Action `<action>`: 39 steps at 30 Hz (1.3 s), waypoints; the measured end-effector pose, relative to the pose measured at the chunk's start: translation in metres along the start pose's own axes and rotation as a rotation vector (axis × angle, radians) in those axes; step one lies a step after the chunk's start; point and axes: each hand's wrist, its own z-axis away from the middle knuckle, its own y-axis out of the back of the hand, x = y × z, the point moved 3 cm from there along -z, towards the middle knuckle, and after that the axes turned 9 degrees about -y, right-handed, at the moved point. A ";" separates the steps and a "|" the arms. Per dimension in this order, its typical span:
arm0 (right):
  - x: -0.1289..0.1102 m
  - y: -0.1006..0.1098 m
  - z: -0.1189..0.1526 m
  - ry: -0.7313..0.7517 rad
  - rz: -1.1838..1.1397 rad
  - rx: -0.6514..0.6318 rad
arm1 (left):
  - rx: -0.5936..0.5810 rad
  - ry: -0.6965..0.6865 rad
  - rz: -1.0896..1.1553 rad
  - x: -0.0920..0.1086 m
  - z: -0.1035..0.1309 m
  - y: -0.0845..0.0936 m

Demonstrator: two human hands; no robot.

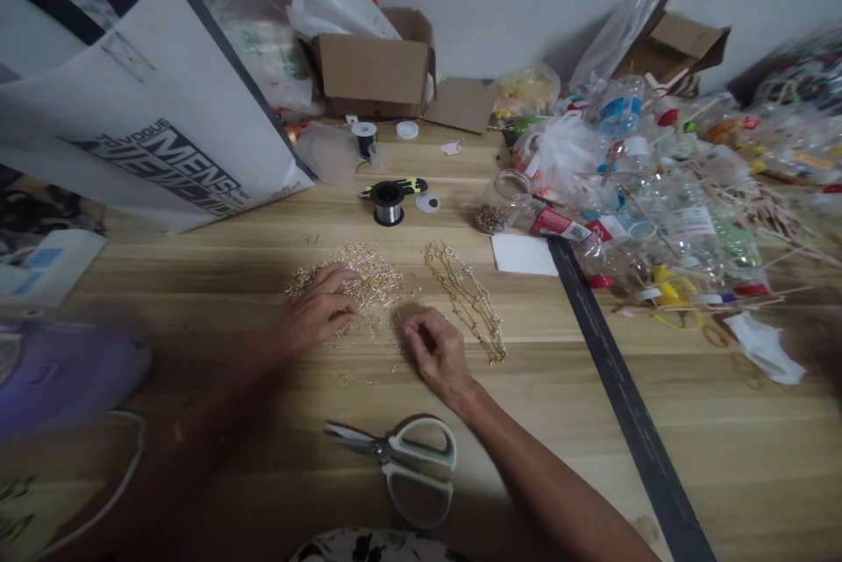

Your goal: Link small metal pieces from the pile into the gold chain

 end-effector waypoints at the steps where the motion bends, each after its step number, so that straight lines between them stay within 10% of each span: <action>1: 0.000 0.000 0.000 -0.003 0.001 -0.002 | -0.001 -0.003 -0.003 0.001 0.000 0.000; 20: 0.001 -0.001 0.001 -0.012 -0.002 -0.003 | 0.135 0.048 0.059 -0.013 0.002 0.001; 39: 0.002 -0.001 0.001 0.002 0.011 -0.004 | -0.133 0.022 -0.003 -0.013 0.010 0.010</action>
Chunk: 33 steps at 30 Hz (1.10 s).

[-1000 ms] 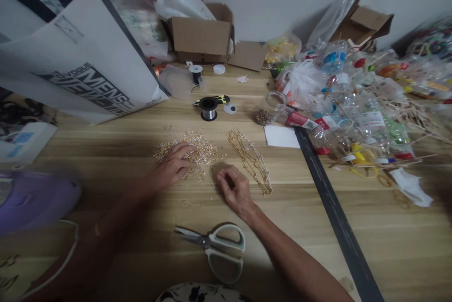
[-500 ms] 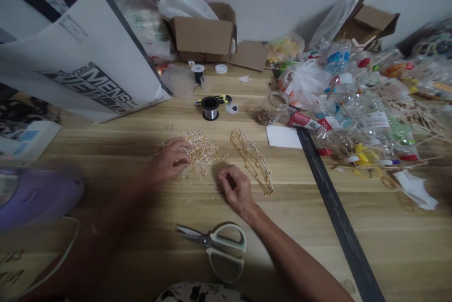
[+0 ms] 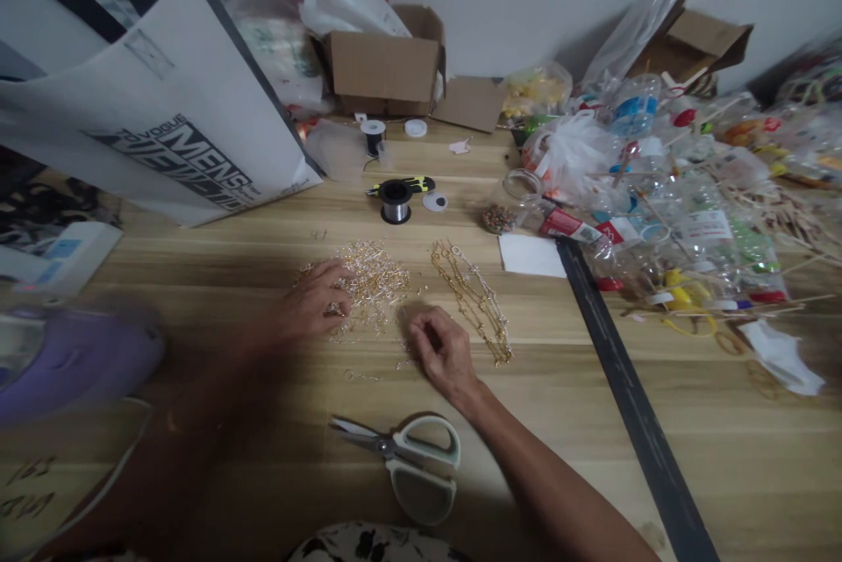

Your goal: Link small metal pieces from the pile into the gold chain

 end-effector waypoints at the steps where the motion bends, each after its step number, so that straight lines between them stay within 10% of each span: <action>1: 0.000 0.000 0.000 0.000 0.003 -0.001 | -0.002 0.002 -0.004 0.001 0.000 0.000; 21: -0.002 0.001 0.000 0.001 0.016 0.000 | 0.302 0.071 0.068 -0.005 -0.006 0.002; 33: -0.002 0.001 0.000 -0.005 0.018 0.000 | 0.079 0.102 0.022 -0.005 -0.005 -0.002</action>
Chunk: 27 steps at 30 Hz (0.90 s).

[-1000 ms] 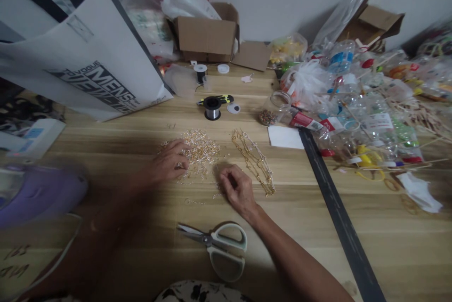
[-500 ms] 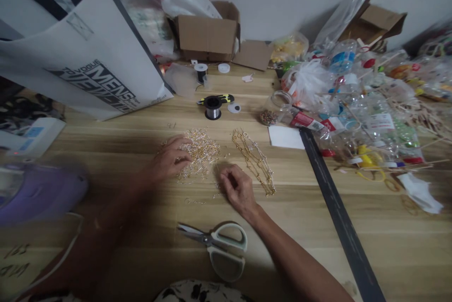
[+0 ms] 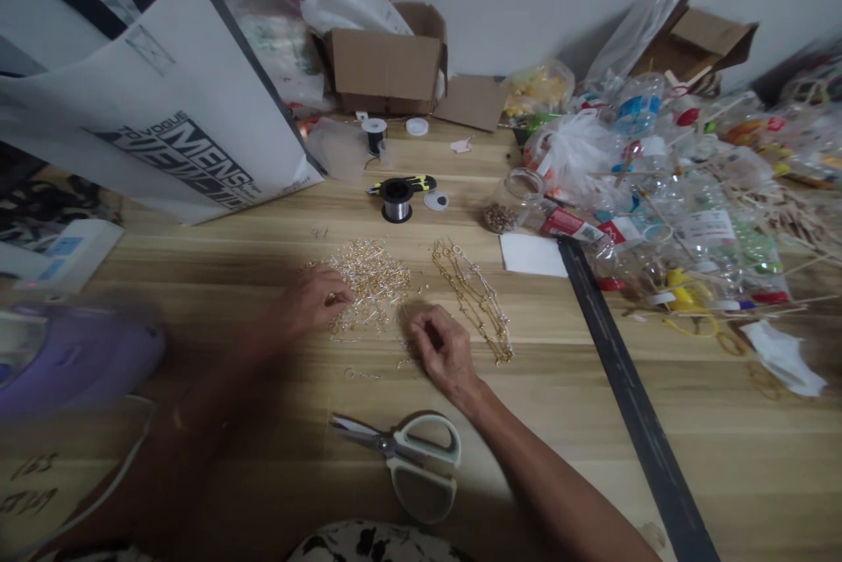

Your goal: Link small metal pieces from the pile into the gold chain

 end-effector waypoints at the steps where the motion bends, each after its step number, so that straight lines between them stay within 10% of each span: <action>1: 0.000 0.000 0.000 -0.001 -0.001 0.000 | -0.006 -0.002 -0.001 0.000 0.000 -0.001; 27: 0.002 -0.001 0.000 -0.002 -0.003 -0.006 | 0.106 -0.039 -0.003 -0.002 0.000 -0.007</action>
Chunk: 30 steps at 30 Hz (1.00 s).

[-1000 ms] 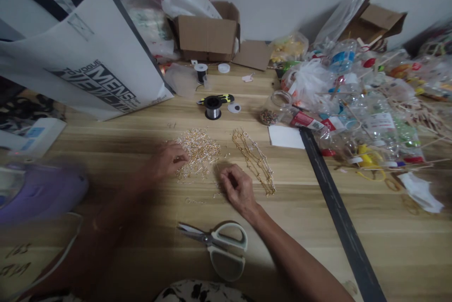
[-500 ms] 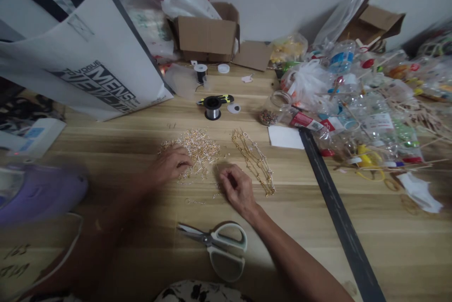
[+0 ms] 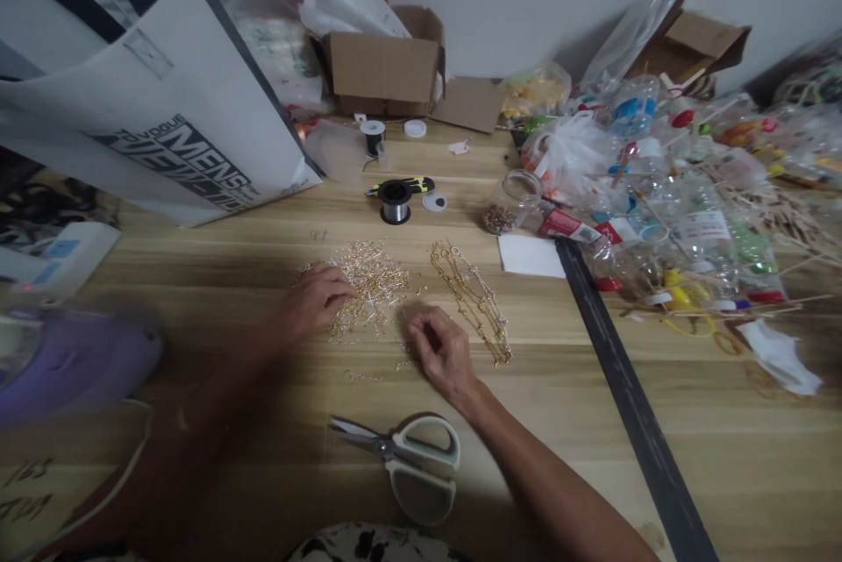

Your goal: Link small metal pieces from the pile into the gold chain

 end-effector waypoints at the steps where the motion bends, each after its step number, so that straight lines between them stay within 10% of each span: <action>1: 0.000 0.000 0.000 -0.001 -0.001 0.001 | -0.003 -0.006 -0.004 0.001 0.000 0.000; 30: -0.002 0.000 0.000 0.002 -0.018 0.004 | -0.046 -0.021 -0.005 0.016 -0.004 -0.004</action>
